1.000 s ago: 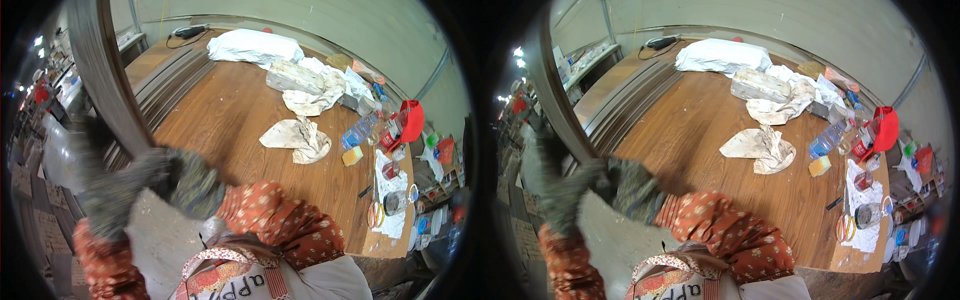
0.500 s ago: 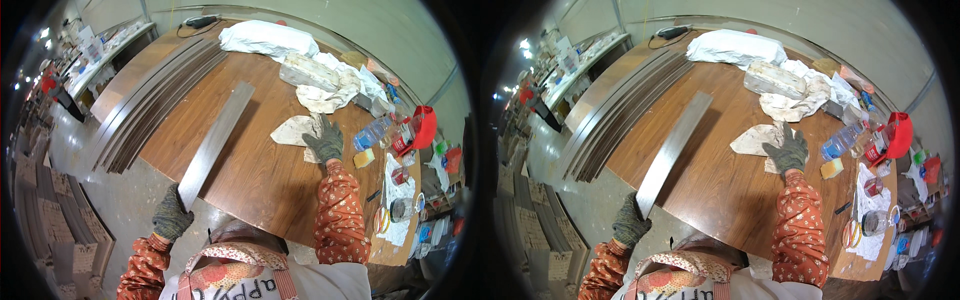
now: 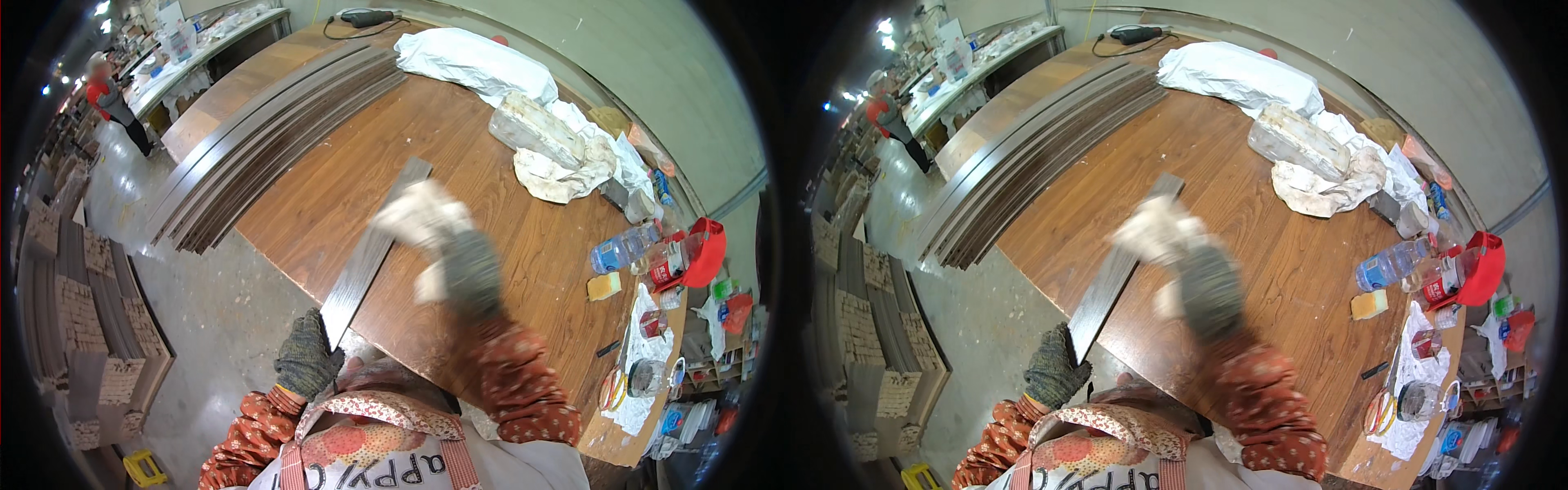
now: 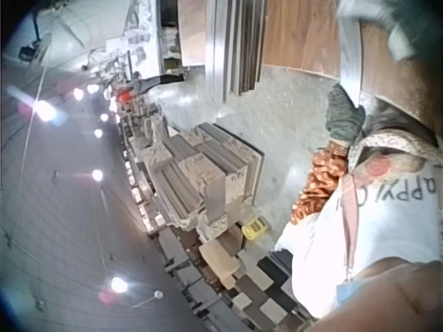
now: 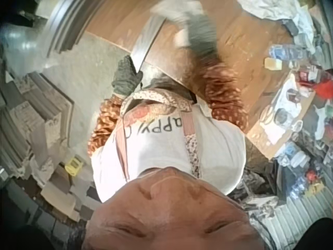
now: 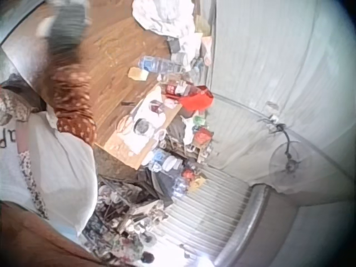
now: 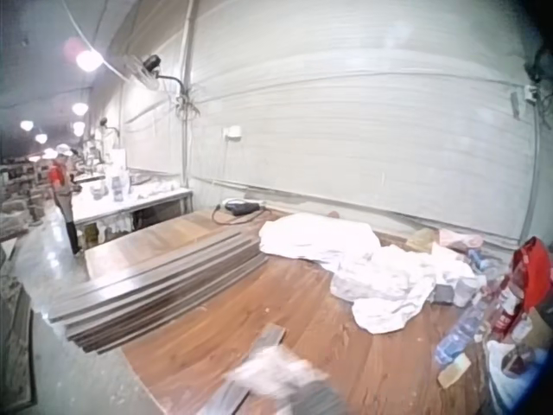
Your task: The person wipes and rubs wooden planks using a sponge and a cloth, then stacks the planks together on the table by hand.
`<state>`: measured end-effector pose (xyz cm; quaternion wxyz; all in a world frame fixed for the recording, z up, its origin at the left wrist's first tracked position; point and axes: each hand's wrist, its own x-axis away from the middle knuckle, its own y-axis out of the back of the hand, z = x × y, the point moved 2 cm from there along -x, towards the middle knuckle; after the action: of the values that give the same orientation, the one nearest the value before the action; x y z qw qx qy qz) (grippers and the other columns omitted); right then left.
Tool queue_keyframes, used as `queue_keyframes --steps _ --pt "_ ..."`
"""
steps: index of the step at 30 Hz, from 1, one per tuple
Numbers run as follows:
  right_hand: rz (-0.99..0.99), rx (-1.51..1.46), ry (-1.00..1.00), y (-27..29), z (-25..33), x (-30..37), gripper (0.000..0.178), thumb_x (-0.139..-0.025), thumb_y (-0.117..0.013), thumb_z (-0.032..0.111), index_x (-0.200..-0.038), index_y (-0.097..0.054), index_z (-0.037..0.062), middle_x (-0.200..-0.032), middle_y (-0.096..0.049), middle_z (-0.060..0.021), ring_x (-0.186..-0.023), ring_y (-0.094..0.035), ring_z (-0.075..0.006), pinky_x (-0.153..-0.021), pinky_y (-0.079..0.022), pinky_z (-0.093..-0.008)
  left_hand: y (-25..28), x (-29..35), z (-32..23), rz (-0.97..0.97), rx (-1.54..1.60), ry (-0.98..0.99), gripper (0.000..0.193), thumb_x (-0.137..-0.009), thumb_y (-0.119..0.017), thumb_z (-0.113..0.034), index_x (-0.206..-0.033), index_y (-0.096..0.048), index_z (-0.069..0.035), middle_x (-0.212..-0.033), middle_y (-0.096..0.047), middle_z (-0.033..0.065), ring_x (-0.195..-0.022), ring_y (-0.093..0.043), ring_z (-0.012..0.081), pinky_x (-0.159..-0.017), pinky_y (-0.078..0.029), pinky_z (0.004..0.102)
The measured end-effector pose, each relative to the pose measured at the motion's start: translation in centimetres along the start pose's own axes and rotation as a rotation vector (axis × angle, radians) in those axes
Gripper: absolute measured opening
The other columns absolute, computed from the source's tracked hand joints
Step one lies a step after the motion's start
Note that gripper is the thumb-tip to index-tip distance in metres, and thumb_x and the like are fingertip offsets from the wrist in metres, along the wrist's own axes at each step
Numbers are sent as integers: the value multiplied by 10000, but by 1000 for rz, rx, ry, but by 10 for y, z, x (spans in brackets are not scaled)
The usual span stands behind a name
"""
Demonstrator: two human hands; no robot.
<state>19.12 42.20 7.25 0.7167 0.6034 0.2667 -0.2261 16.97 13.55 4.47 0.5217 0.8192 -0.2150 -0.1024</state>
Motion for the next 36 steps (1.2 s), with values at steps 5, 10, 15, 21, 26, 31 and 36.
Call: queue_keyframes --steps 5,10,15,21,26,31,36 --pt "294 -318 321 -68 145 19 410 -865 -472 300 -1257 -509 186 -1252 -511 -52 -1135 -490 -268 -980 -335 -552 -3 -3 10 489 -152 35 683 -668 -698 -242 -1234 -412 10 -1104 -521 257 -922 -567 373 -767 -470 460" --pt "304 -11 248 -100 50 -38 420 -814 -504 279 -1231 -500 228 -1282 -486 -7 -1153 -456 -252 -1011 -282 -528 1 18 23 72 -58 12 863 -617 -728 -277 -1345 -345 -16 -1117 -546 225 -1000 -573 374 -834 -476 440" --pt "356 201 20 -123 -40 -72 504 -838 -513 283 -1324 -450 166 -1299 -507 -61 -1238 -417 -300 -998 -276 -547 28 43 19 296 -85 355 624 -675 -706 -301 -1198 -482 -45 -989 -610 197 -937 -609 357 -816 -471 460" --pt "348 -314 23 -98 -108 -94 385 -892 -464 238 -1261 -515 140 -1209 -568 -120 -1120 -521 -308 -951 -394 -423 30 66 35 281 -202 484 528 -631 -727 -305 -1074 -537 -88 -896 -633 159 -832 -633 343 -739 -497 442" --pt "-32 -42 -564 -47 -144 -82 371 -928 -447 249 -1260 -510 95 -1159 -575 -197 -1071 -541 -345 -952 -403 -397 32 71 54 226 -221 449 643 -561 -757 -285 -1126 -526 -80 -916 -627 158 -865 -625 335 -754 -499 430" --pt "31 -59 -522 -16 -142 -40 331 -930 -464 221 -1226 -545 95 -1178 -568 -184 -1092 -530 -338 -949 -409 -394 26 43 51 224 -138 239 582 -563 -733 -291 -1031 -510 -27 -827 -616 173 -791 -618 363 -701 -493 450" --pt "178 -18 -419 32 -114 18 433 -878 -567 277 -1263 -506 89 -1191 -560 -195 -1166 -492 -329 -997 -380 -388 21 23 39 282 -40 190 593 -550 -743 -284 -1022 -501 -19 -830 -622 194 -797 -616 381 -700 -499 451"
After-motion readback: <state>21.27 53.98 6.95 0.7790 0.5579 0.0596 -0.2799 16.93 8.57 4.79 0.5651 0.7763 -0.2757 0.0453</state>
